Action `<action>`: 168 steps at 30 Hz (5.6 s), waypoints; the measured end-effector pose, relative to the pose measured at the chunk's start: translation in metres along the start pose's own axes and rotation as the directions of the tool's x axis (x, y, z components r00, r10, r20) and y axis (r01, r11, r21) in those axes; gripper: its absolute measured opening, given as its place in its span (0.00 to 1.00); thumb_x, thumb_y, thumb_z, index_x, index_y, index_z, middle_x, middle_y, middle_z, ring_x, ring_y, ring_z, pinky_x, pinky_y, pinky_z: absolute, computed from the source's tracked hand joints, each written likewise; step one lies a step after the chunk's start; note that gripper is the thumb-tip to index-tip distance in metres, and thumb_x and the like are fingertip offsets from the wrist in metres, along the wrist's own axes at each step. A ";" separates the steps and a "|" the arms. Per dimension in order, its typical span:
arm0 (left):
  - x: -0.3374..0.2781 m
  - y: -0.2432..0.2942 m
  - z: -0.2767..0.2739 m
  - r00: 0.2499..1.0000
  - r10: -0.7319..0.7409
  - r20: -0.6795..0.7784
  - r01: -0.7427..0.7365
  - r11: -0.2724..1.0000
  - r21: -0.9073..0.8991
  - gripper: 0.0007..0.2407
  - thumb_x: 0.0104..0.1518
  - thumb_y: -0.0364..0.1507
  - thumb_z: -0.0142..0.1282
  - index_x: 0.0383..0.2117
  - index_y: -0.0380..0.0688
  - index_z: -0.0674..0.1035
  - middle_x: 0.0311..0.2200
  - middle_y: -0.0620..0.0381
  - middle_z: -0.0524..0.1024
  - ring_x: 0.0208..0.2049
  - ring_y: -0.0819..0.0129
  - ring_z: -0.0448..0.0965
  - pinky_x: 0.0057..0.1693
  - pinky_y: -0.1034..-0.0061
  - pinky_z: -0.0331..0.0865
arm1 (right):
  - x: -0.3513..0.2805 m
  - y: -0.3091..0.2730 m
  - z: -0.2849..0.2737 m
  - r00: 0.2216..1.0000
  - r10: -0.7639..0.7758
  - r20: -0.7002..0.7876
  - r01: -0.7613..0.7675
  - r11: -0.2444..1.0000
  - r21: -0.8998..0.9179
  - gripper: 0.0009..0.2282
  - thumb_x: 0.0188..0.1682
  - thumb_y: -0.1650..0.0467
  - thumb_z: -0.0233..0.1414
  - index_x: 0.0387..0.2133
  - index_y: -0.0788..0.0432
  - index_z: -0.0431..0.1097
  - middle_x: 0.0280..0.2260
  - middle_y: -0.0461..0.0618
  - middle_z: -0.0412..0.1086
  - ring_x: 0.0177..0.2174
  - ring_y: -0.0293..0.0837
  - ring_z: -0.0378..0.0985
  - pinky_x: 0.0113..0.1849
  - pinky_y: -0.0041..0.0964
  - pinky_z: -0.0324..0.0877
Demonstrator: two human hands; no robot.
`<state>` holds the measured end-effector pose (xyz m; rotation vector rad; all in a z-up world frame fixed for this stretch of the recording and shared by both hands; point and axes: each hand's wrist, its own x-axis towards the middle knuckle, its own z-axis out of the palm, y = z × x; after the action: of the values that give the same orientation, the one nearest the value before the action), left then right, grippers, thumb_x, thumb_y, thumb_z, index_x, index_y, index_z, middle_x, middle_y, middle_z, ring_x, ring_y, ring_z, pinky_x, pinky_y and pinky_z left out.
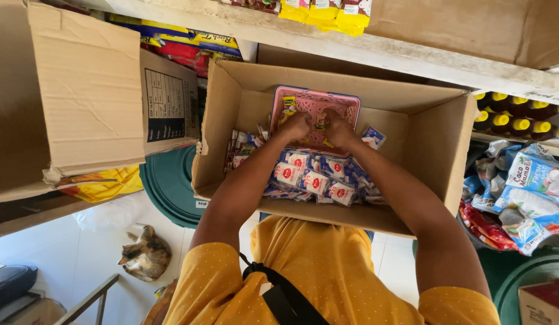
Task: Organizing and stocking small seasoning packets from a box onto retail shelves.
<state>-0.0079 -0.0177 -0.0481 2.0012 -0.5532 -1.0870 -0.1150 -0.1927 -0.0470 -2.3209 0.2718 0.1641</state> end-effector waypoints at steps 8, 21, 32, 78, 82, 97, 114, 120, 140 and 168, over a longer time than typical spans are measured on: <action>0.017 -0.030 0.030 0.966 0.257 -0.004 -0.253 0.954 0.161 0.08 0.52 0.26 0.55 0.33 0.34 0.82 0.30 0.38 0.80 0.31 0.50 0.81 0.38 0.60 0.73 | -0.009 -0.048 -0.024 0.996 0.047 0.079 -0.044 0.999 -0.027 0.25 0.45 0.71 0.57 0.57 0.66 0.62 0.49 0.68 0.70 0.48 0.62 0.74 0.48 0.48 0.70; -0.028 0.060 -0.044 0.985 0.163 -0.062 -0.171 0.973 -0.157 0.08 0.58 0.26 0.60 0.40 0.36 0.78 0.28 0.55 0.80 0.23 0.74 0.78 0.28 0.77 0.71 | 0.004 -0.065 -0.062 0.998 -0.061 0.021 0.051 0.945 0.322 0.18 0.43 0.74 0.61 0.47 0.65 0.70 0.42 0.54 0.74 0.41 0.48 0.76 0.43 0.39 0.72; -0.073 0.107 -0.081 0.946 0.323 0.000 -0.260 0.763 -0.592 0.10 0.60 0.25 0.58 0.46 0.37 0.79 0.30 0.64 0.78 0.24 0.80 0.72 0.28 0.81 0.67 | -0.006 -0.145 -0.160 0.954 0.166 0.251 -0.290 0.729 0.619 0.13 0.48 0.70 0.60 0.43 0.64 0.70 0.33 0.49 0.75 0.30 0.37 0.78 0.31 0.32 0.74; -0.094 0.133 -0.064 0.983 0.185 -0.007 -0.148 0.761 -0.632 0.11 0.61 0.35 0.62 0.41 0.42 0.78 0.25 0.66 0.75 0.25 0.81 0.74 0.33 0.81 0.71 | -0.022 -0.175 -0.174 0.983 0.152 0.101 -0.178 0.687 0.705 0.07 0.54 0.68 0.54 0.36 0.62 0.70 0.30 0.50 0.78 0.28 0.37 0.81 0.30 0.30 0.76; -0.099 0.139 -0.067 0.971 0.239 -0.028 -0.208 0.778 -0.593 0.12 0.60 0.35 0.63 0.42 0.42 0.78 0.25 0.67 0.75 0.25 0.82 0.73 0.32 0.82 0.70 | -0.023 -0.164 -0.172 0.984 0.170 0.050 -0.158 0.716 0.680 0.08 0.56 0.69 0.53 0.36 0.64 0.71 0.30 0.50 0.77 0.28 0.37 0.80 0.30 0.31 0.75; -0.108 0.153 -0.064 0.924 0.381 -0.005 -0.316 0.760 -0.568 0.07 0.60 0.32 0.62 0.33 0.44 0.78 0.28 0.66 0.78 0.24 0.84 0.71 0.29 0.84 0.65 | -0.037 -0.182 -0.214 0.987 0.141 0.075 -0.155 0.714 0.683 0.10 0.56 0.67 0.52 0.39 0.64 0.72 0.30 0.50 0.76 0.29 0.39 0.79 0.33 0.34 0.77; -0.109 0.152 -0.077 0.911 0.412 -0.023 -0.302 0.627 -0.719 0.08 0.66 0.33 0.54 0.37 0.41 0.77 0.28 0.62 0.77 0.26 0.80 0.74 0.33 0.83 0.70 | -0.041 -0.192 -0.203 0.997 -0.001 -0.077 0.052 0.749 0.660 0.10 0.59 0.66 0.50 0.34 0.62 0.70 0.27 0.44 0.72 0.27 0.32 0.71 0.32 0.28 0.70; -0.154 0.196 -0.076 0.870 0.428 -0.244 -0.478 0.609 -0.633 0.07 0.64 0.31 0.58 0.34 0.41 0.76 0.26 0.64 0.74 0.26 0.81 0.72 0.32 0.83 0.68 | -0.058 -0.216 -0.224 1.000 -0.019 0.004 0.007 0.511 0.859 0.08 0.57 0.67 0.53 0.36 0.61 0.72 0.29 0.46 0.75 0.30 0.35 0.76 0.33 0.30 0.72; -0.199 0.340 -0.144 0.552 0.592 -0.587 -0.828 0.476 -0.298 0.05 0.61 0.23 0.62 0.38 0.40 0.77 0.25 0.67 0.72 0.25 0.85 0.67 0.32 0.86 0.63 | -0.028 -0.325 -0.346 0.934 -0.135 -0.331 0.311 0.764 0.566 0.09 0.56 0.68 0.53 0.32 0.64 0.73 0.22 0.45 0.71 0.23 0.33 0.71 0.28 0.29 0.69; -0.078 0.429 -0.284 0.402 0.778 -0.483 -0.246 0.600 0.761 0.08 0.57 0.27 0.55 0.40 0.45 0.83 0.43 0.48 0.77 0.48 0.48 0.75 0.53 0.57 0.71 | 0.206 -0.280 -0.396 0.883 0.021 -0.468 0.187 0.901 0.393 0.16 0.53 0.64 0.57 0.20 0.64 0.73 0.16 0.43 0.64 0.17 0.35 0.59 0.20 0.35 0.56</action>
<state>0.1849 -0.1031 0.4283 2.2500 -1.0292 0.5422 0.1673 -0.3201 0.3793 -1.8928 0.3975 -0.4656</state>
